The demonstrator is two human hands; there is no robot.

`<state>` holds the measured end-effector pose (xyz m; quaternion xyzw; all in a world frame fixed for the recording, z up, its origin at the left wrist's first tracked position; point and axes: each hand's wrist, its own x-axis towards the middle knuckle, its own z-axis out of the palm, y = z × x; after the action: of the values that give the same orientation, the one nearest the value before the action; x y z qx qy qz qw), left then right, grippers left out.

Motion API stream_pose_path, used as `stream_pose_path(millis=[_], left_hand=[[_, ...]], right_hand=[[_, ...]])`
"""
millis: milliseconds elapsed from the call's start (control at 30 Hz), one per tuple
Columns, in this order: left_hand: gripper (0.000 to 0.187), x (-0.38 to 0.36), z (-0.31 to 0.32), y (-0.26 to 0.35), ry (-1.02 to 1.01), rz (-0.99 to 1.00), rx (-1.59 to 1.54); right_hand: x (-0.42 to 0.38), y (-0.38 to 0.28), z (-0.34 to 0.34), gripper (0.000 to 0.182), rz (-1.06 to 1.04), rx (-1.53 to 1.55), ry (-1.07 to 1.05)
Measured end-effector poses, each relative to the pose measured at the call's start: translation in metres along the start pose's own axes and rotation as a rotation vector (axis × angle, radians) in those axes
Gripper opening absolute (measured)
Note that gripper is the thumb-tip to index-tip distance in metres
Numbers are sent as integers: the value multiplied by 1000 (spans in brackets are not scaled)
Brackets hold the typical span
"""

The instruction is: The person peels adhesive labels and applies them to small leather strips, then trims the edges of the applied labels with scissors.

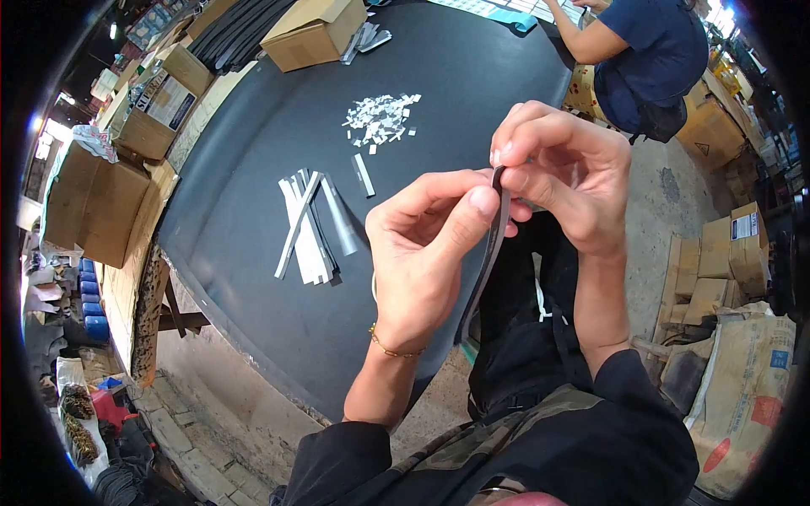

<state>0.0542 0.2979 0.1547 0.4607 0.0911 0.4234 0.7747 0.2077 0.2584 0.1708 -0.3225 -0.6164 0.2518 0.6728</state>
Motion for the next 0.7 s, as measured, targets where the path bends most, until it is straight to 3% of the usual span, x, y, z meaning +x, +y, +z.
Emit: stream_pose_path(millis=[400, 700], left_hand=[[10, 0, -2, 0, -28, 27, -46], [13, 5, -8, 0, -127, -165, -226]], right_hand=[[-1, 0, -2, 13, -25, 7, -52], [-1, -4, -4, 10, 34, 35, -41]])
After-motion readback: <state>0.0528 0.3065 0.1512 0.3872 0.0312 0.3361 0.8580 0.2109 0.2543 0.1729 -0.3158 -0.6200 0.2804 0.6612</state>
